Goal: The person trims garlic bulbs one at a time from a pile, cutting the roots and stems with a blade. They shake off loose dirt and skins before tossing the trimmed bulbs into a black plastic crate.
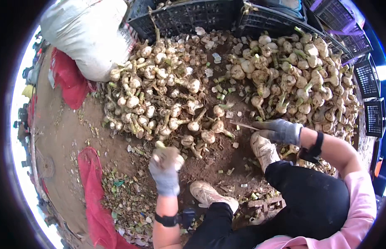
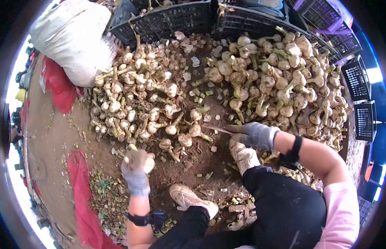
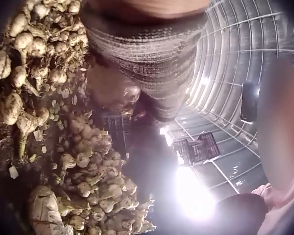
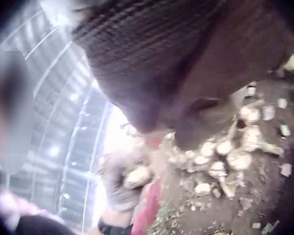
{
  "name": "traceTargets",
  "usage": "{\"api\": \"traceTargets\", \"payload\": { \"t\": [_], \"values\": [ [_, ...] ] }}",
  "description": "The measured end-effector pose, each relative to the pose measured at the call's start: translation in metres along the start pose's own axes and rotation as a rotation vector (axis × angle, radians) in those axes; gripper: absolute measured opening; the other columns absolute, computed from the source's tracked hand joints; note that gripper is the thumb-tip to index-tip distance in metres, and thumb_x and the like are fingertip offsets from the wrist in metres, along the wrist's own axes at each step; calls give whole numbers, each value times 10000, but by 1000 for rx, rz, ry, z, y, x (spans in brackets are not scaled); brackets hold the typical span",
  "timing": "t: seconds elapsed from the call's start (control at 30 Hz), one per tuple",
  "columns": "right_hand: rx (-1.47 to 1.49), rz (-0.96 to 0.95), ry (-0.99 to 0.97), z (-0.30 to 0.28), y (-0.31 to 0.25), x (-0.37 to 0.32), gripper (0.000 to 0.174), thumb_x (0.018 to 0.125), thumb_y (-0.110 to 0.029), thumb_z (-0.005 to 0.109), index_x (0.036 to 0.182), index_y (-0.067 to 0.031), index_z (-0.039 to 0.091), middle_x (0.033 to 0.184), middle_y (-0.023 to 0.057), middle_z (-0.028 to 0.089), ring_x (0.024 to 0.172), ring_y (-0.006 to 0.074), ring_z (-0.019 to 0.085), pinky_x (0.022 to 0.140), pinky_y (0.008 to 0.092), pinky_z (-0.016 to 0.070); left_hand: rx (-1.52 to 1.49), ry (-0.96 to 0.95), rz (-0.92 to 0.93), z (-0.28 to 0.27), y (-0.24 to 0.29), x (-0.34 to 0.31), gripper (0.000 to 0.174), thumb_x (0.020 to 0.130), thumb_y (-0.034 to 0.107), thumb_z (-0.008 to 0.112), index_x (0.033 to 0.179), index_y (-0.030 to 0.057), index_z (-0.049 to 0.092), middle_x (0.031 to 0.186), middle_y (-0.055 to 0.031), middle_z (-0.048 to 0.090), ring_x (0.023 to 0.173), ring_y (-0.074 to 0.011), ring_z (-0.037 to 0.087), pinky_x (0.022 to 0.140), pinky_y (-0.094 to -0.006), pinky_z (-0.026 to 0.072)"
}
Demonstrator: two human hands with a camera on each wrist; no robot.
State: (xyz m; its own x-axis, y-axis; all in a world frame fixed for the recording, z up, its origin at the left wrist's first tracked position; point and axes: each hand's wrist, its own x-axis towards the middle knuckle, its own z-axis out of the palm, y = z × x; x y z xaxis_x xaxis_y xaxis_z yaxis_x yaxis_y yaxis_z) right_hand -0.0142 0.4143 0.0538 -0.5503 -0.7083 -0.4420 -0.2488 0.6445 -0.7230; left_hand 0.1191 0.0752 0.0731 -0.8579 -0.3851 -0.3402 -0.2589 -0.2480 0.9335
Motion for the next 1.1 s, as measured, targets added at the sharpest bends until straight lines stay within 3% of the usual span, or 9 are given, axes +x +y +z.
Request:
{"api": "traceTargets", "payload": {
  "t": [0.23, 0.37, 0.47, 0.63, 0.7, 0.8, 0.87, 0.97, 1.1],
  "values": [
    [273, 287, -343, 19, -31, 4, 536, 955, -394, 484, 1428, -162, 383, 1018, 147, 658, 873, 229, 637, 818, 341, 484, -274, -415, 103, 73, 2, 13, 732, 778, 120, 742, 1406, 180, 371, 1383, -139, 381, 1099, -281, 569, 855, -364, 561],
    [283, 261, -296, 6, -33, -3, 528, 963, -377, 470, 1443, -190, 357, 1029, 147, 658, 901, 214, 629, 833, 333, 474, 1525, -251, -160, -29, -67, 49, 802, 694, -28, 707, 1405, 137, 374, 1517, -128, 240, 1279, -290, 441, 1028, -330, 446],
    [290, 383, -366, 1, -46, 4, 530, 965, -380, 463, 1438, -164, 361, 1186, 164, 619, 1065, 256, 607, 918, 348, 441, 1744, -331, 39, -102, -159, 72, 705, 721, -44, 658, 1354, 159, 424, 1439, -151, 368, 1189, -285, 529, 896, -354, 524],
    [192, -85, -114, 18, -30, 11, 518, 948, -361, 498, 1403, -133, 402, 1050, 230, 635, 952, 367, 632, 819, 390, 487, -264, 356, -559, -41, -130, 72, 253, 803, 256, 641, 1000, 126, 551, 915, -105, 584, 688, -187, 533, 583, -322, 447],
    [62, -98, -119, 6, -51, 12, 511, 942, -355, 507, 1397, -142, 411, 986, 220, 641, 893, 375, 638, 776, 398, 499, -763, 277, -755, -26, -105, 72, 252, 792, 287, 673, 903, 98, 550, 836, -104, 588, 605, -173, 529, 521, -327, 449],
    [-133, -364, 60, 2, -74, 11, 516, 904, -293, 575, 1384, -177, 429, 801, 171, 635, 689, 353, 642, 610, 403, 517, -260, -233, -289, 8, -48, 29, 355, 859, 263, 626, 1158, 98, 530, 1168, -104, 572, 1084, -280, 555, 881, -473, 517],
    [-222, -523, 105, 2, -82, 14, 531, 879, -269, 606, 1378, -190, 442, 801, 153, 641, 657, 333, 639, 576, 396, 514, -1026, -465, -692, -2, -65, 30, 421, 940, 347, 492, 1282, 103, 465, 1268, -121, 531, 1152, -281, 530, 941, -484, 485],
    [-301, -586, 72, -1, -96, 18, 570, 878, -345, 587, 1399, -203, 406, 738, 131, 612, 577, 318, 609, 525, 394, 495, -376, -488, -379, 4, -62, 28, 493, 948, 458, 418, 1338, 159, 450, 1307, -99, 527, 1160, -270, 535, 989, -444, 447],
    [-381, -648, 43, -2, -106, 23, 561, 887, -406, 564, 1390, -205, 418, 695, 120, 594, 531, 301, 590, 478, 385, 468, 1175, -702, 754, 52, 11, 12, 505, 806, 509, 623, 1210, 207, 595, 1155, -17, 638, 1097, -224, 574, 967, -411, 432]
  ]
}}
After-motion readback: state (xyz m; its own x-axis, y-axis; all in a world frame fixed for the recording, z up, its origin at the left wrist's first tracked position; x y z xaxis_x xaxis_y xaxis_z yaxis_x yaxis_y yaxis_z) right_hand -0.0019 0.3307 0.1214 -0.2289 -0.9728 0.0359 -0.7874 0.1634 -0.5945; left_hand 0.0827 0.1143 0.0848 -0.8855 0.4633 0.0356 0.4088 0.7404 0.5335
